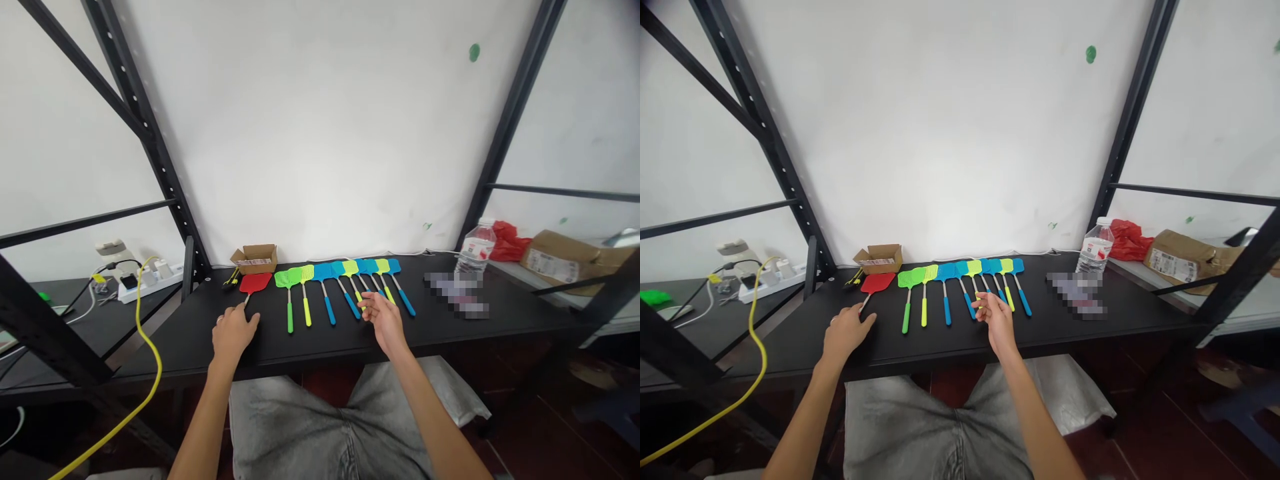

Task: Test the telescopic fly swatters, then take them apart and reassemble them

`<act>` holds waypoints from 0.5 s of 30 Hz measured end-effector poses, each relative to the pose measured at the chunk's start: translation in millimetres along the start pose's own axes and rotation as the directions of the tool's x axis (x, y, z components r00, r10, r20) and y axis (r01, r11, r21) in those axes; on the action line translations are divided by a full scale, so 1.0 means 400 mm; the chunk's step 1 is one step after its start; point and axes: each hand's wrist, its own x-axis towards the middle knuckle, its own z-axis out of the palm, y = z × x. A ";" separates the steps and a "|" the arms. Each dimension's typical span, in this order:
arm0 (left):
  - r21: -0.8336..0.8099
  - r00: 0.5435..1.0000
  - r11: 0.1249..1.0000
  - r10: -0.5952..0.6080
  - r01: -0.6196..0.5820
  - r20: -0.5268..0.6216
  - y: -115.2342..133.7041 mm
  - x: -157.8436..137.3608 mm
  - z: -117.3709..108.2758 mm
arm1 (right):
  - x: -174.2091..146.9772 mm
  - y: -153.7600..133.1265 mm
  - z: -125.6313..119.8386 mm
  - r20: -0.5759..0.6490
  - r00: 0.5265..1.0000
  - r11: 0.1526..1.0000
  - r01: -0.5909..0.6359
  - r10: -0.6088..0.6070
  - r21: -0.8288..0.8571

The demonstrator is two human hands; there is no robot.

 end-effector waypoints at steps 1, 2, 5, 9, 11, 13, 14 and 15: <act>0.024 1.000 0.999 -0.026 0.026 0.008 -0.005 -0.003 -0.003 | -0.001 -0.001 0.001 0.000 1.000 1.000 -0.002 0.002 0.000; 0.036 0.999 0.998 -0.047 0.047 0.014 -0.007 -0.006 -0.006 | -0.001 -0.002 0.001 0.001 1.000 1.000 -0.005 0.005 -0.001; 0.010 0.993 0.995 -0.102 0.102 0.055 -0.006 -0.012 -0.013 | -0.004 -0.005 0.003 0.004 1.000 1.000 -0.009 0.009 -0.010; -0.009 0.981 0.991 -0.134 0.137 0.144 -0.001 -0.010 -0.025 | -0.006 -0.008 0.004 0.004 1.000 1.000 -0.008 0.008 -0.018; -0.024 0.974 0.986 -0.157 0.163 0.165 -0.002 -0.009 -0.036 | -0.006 -0.009 0.004 0.014 1.000 1.000 -0.008 0.009 -0.023; -0.037 0.967 0.980 -0.184 0.194 0.173 -0.003 -0.009 -0.051 | -0.005 -0.009 0.003 0.025 1.000 1.000 -0.008 0.009 -0.027; -0.042 0.966 0.978 -0.194 0.204 0.172 -0.004 -0.010 -0.061 | -0.005 -0.008 0.003 0.028 1.000 1.000 -0.008 0.009 -0.028; -0.045 0.966 0.977 -0.198 0.208 0.167 -0.004 -0.012 -0.071 | -0.005 -0.008 0.003 0.029 1.000 1.000 -0.008 0.008 -0.029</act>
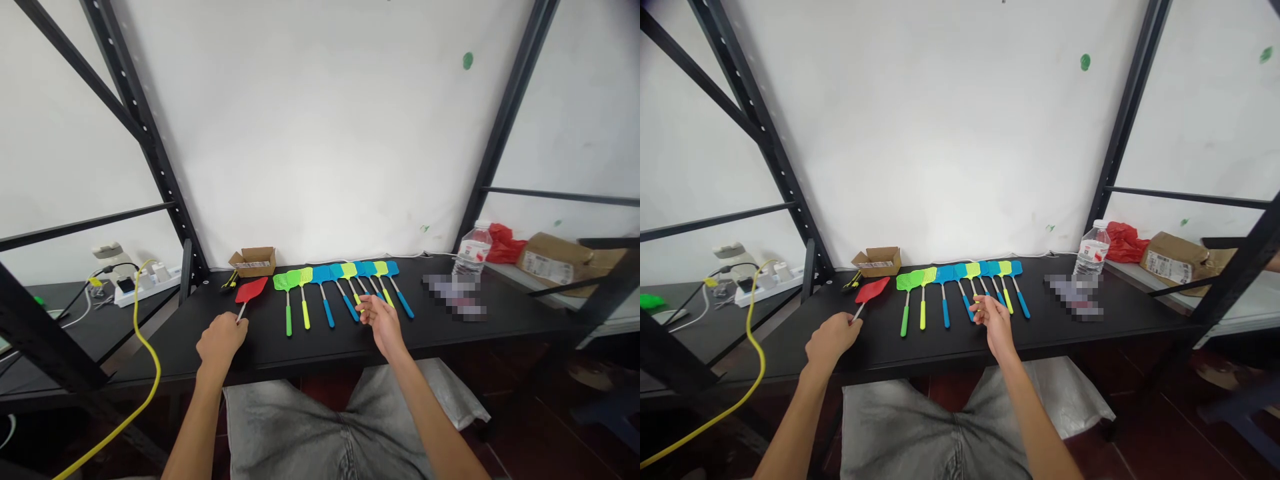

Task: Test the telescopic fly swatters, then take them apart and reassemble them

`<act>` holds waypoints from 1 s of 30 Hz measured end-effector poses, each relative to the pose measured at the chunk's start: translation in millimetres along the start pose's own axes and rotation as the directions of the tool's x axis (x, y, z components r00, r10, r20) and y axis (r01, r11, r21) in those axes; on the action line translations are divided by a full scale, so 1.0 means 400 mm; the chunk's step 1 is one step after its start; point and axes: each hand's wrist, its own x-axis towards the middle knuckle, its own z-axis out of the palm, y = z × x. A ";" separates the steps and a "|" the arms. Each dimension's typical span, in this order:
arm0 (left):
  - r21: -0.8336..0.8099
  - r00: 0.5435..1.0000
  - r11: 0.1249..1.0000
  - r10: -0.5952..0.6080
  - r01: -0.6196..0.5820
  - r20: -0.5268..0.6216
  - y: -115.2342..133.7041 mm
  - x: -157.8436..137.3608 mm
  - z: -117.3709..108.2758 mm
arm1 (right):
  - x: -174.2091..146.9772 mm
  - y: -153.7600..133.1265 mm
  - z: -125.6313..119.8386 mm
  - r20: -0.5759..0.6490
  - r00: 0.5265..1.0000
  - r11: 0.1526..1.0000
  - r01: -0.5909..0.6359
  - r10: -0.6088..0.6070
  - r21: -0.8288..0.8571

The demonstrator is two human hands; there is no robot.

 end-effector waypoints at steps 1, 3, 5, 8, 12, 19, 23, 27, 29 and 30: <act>-0.004 1.000 1.000 -0.002 0.002 -0.010 0.001 -0.004 -0.010 | 0.000 0.001 0.000 0.000 1.000 1.000 0.000 0.000 -0.001; -0.011 0.999 1.000 0.004 -0.004 -0.042 0.007 -0.015 -0.030 | 0.000 0.002 0.001 -0.001 1.000 1.000 0.000 0.000 -0.006; -0.019 0.997 1.000 0.022 -0.024 -0.077 0.021 -0.028 -0.046 | 0.000 0.003 0.002 -0.002 1.000 1.000 0.001 -0.001 -0.011; -0.037 0.990 0.995 0.082 -0.087 -0.118 0.055 -0.052 -0.057 | 0.001 0.004 0.002 0.004 1.000 1.000 -0.001 0.001 -0.014; -0.096 0.962 0.967 0.217 -0.234 -0.165 0.115 -0.091 -0.048 | 0.002 0.005 0.000 0.028 1.000 1.000 -0.004 0.005 -0.019; -0.204 0.778 0.754 0.577 -0.624 -0.248 0.215 -0.171 0.026 | 0.002 0.000 0.007 0.088 0.996 0.997 -0.028 0.034 -0.071; -0.252 0.639 0.587 0.699 -0.769 -0.320 0.257 -0.213 0.076 | -0.002 -0.001 0.012 0.159 0.987 0.995 -0.013 0.029 -0.102; -0.255 0.580 0.521 0.752 -0.814 -0.315 0.284 -0.243 0.113 | -0.008 -0.001 0.011 0.198 0.980 0.998 -0.019 0.032 -0.068; -0.254 0.574 0.516 0.758 -0.818 -0.308 0.289 -0.249 0.125 | -0.008 -0.001 0.010 0.192 0.980 0.998 -0.040 0.050 -0.056; -0.250 0.577 0.520 0.759 -0.816 -0.304 0.290 -0.250 0.129 | -0.008 -0.001 0.009 0.185 0.981 0.997 -0.049 0.058 -0.055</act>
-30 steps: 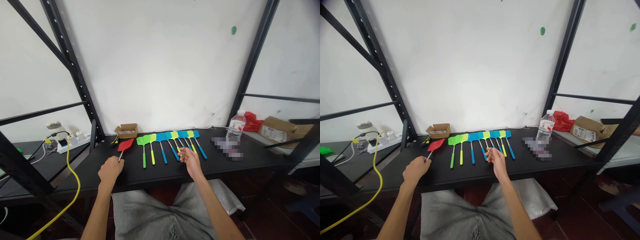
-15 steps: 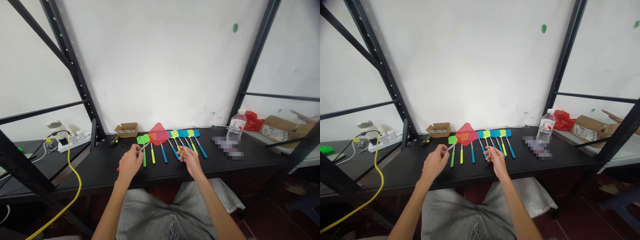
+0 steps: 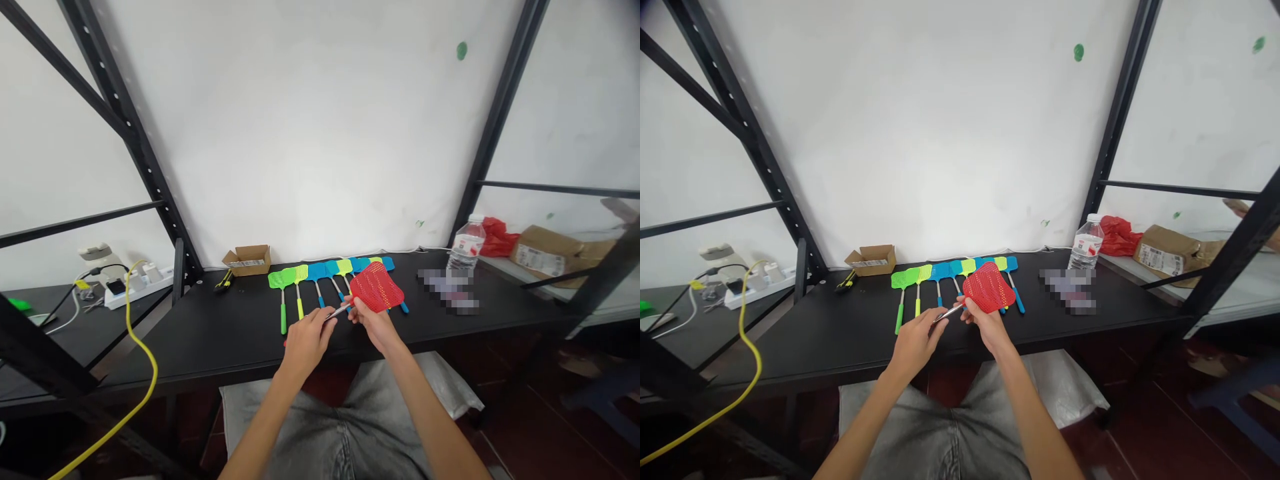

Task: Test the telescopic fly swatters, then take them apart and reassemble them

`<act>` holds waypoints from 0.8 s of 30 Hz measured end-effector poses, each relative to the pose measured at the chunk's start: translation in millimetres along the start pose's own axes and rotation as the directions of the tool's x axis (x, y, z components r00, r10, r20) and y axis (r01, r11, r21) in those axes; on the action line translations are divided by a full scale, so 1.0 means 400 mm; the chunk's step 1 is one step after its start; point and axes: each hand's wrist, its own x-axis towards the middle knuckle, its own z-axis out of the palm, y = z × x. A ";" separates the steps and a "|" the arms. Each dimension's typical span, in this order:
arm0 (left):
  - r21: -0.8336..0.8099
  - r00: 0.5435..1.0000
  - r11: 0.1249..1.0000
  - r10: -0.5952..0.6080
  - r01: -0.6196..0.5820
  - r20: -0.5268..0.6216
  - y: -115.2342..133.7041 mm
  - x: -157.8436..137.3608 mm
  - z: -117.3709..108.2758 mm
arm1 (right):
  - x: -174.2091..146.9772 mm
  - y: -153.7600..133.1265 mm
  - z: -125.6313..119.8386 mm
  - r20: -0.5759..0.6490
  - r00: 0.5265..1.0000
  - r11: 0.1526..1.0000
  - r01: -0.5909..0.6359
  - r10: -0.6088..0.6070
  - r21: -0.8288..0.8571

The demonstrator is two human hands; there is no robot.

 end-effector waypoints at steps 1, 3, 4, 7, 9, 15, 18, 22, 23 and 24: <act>0.010 1.000 1.000 -0.005 0.005 0.006 -0.001 -0.001 0.002 | 0.001 0.001 -0.001 -0.008 1.000 1.000 -0.004 0.004 0.000; 0.034 1.000 0.999 -0.017 0.016 0.021 -0.004 -0.001 0.005 | 0.002 0.003 -0.002 -0.029 1.000 1.000 0.003 -0.004 -0.011; 0.043 0.999 0.999 -0.022 0.021 0.031 -0.006 -0.001 0.005 | 0.003 0.005 -0.002 -0.042 0.999 1.000 0.014 -0.015 -0.018; 0.046 0.998 0.998 -0.033 0.031 0.055 -0.008 0.000 0.006 | 0.006 0.012 -0.003 -0.085 0.995 0.998 0.051 -0.053 -0.025; 0.032 0.997 0.999 -0.038 0.036 0.066 -0.006 0.001 0.005 | 0.007 0.015 -0.003 -0.104 0.992 0.998 0.065 -0.067 -0.018; -0.011 0.988 0.997 -0.074 0.077 0.134 0.013 0.004 -0.015 | 0.007 0.018 -0.003 -0.134 0.988 0.997 0.077 -0.077 -0.002; -0.091 0.978 0.990 -0.084 0.103 0.193 0.013 0.009 -0.032 | 0.007 0.019 -0.005 -0.135 0.988 0.997 0.074 -0.071 0.024; -0.326 0.944 0.932 -0.047 0.159 0.327 -0.002 0.017 -0.052 | 0.007 0.018 -0.005 -0.122 0.990 0.997 0.072 -0.067 0.038; -0.352 0.939 0.921 -0.037 0.165 0.343 -0.006 0.019 -0.057 | 0.007 0.017 -0.004 -0.124 0.990 0.996 0.074 -0.068 0.045; -0.357 0.939 0.921 -0.027 0.158 0.344 -0.008 0.020 -0.063 | 0.007 0.017 -0.003 -0.128 0.989 0.996 0.074 -0.067 0.054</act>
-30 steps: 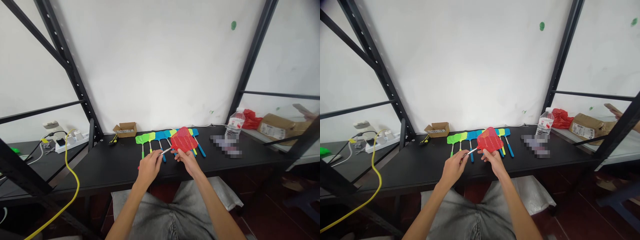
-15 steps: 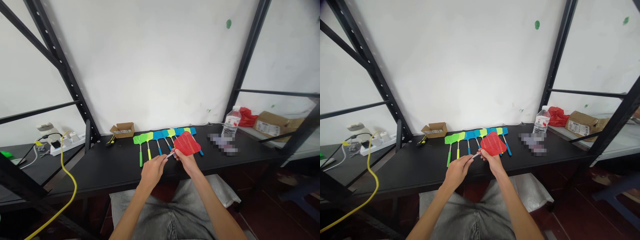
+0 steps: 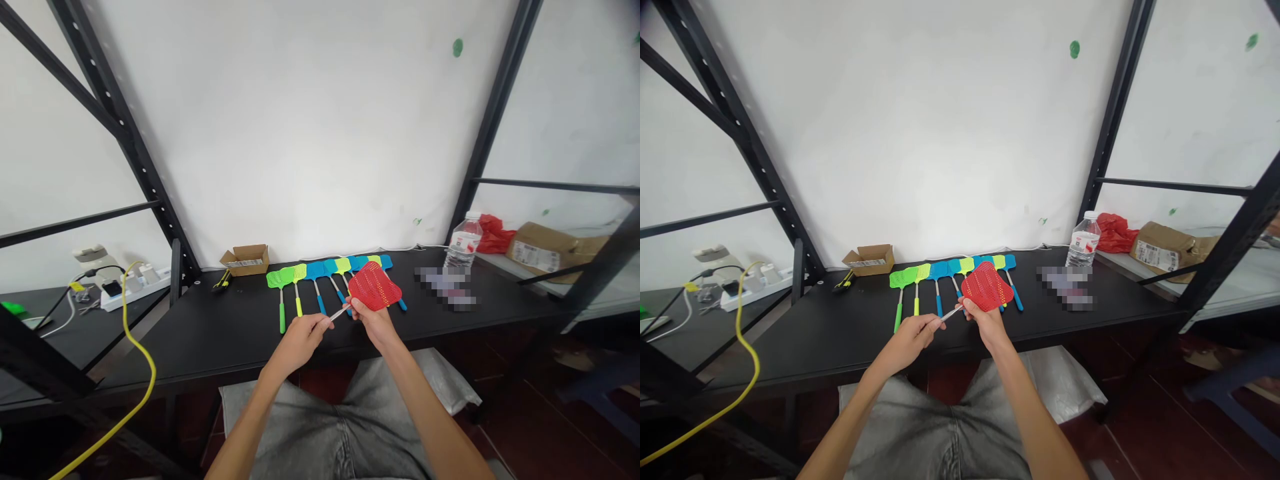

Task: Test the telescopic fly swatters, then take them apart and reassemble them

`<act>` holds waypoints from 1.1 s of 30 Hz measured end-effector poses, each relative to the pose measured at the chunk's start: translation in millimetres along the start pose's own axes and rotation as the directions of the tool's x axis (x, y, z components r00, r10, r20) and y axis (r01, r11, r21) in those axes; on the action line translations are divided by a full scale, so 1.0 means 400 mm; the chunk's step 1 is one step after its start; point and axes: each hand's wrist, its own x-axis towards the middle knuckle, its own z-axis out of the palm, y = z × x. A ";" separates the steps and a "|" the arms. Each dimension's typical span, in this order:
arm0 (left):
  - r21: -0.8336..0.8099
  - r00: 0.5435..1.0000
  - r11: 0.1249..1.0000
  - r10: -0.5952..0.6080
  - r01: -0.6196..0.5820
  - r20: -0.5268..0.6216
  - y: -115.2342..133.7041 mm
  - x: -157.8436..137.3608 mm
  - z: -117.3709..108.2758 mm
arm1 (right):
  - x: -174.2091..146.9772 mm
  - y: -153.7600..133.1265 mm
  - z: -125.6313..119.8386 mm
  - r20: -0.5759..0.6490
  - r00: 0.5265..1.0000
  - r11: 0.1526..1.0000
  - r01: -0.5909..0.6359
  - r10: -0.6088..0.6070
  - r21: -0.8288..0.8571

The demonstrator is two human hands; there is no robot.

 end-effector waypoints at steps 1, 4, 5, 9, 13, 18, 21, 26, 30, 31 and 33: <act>0.022 1.000 1.000 0.013 -0.013 -0.010 0.001 -0.001 -0.005 | 0.000 0.000 0.001 -0.009 1.000 1.000 -0.002 0.002 0.012; 0.146 0.997 0.989 0.043 -0.034 -0.064 0.008 -0.007 -0.018 | 0.001 -0.002 0.005 -0.037 0.999 0.999 0.004 -0.003 0.035; 0.188 0.996 0.982 0.039 -0.024 -0.078 0.009 -0.010 -0.021 | 0.002 -0.003 0.006 -0.044 0.999 0.999 0.011 -0.009 0.037; 0.344 0.993 0.938 0.004 0.036 -0.116 -0.010 -0.023 -0.040 | 0.007 -0.008 0.009 -0.104 0.994 0.998 0.023 -0.017 0.056; 0.440 0.990 0.896 0.003 0.061 -0.142 -0.051 -0.036 -0.075 | 0.010 -0.012 0.012 -0.172 0.985 0.994 0.036 -0.018 0.104; 0.458 0.991 0.884 -0.035 0.091 -0.130 -0.073 -0.054 -0.125 | 0.010 -0.017 0.012 -0.214 0.976 0.987 0.059 -0.026 0.148; 0.427 0.992 0.899 -0.046 0.093 -0.120 -0.067 -0.062 -0.144 | 0.011 -0.020 0.011 -0.224 0.975 0.982 0.053 -0.011 0.182; 0.312 0.998 0.948 -0.058 0.057 -0.007 -0.058 -0.074 -0.164 | 0.014 -0.018 0.008 -0.258 0.966 0.975 0.050 0.009 0.218; 0.194 0.992 0.980 -0.058 0.036 0.108 -0.059 -0.086 -0.178 | 0.014 -0.014 0.004 -0.220 0.976 0.976 0.047 0.001 0.213; 0.186 0.991 0.982 -0.060 0.037 0.116 -0.059 -0.087 -0.181 | 0.014 -0.013 0.003 -0.207 0.978 0.977 0.041 0.003 0.208; 0.207 0.992 0.977 -0.071 0.048 0.107 -0.056 -0.086 -0.182 | 0.014 -0.015 0.001 -0.184 0.983 0.978 0.024 0.015 0.208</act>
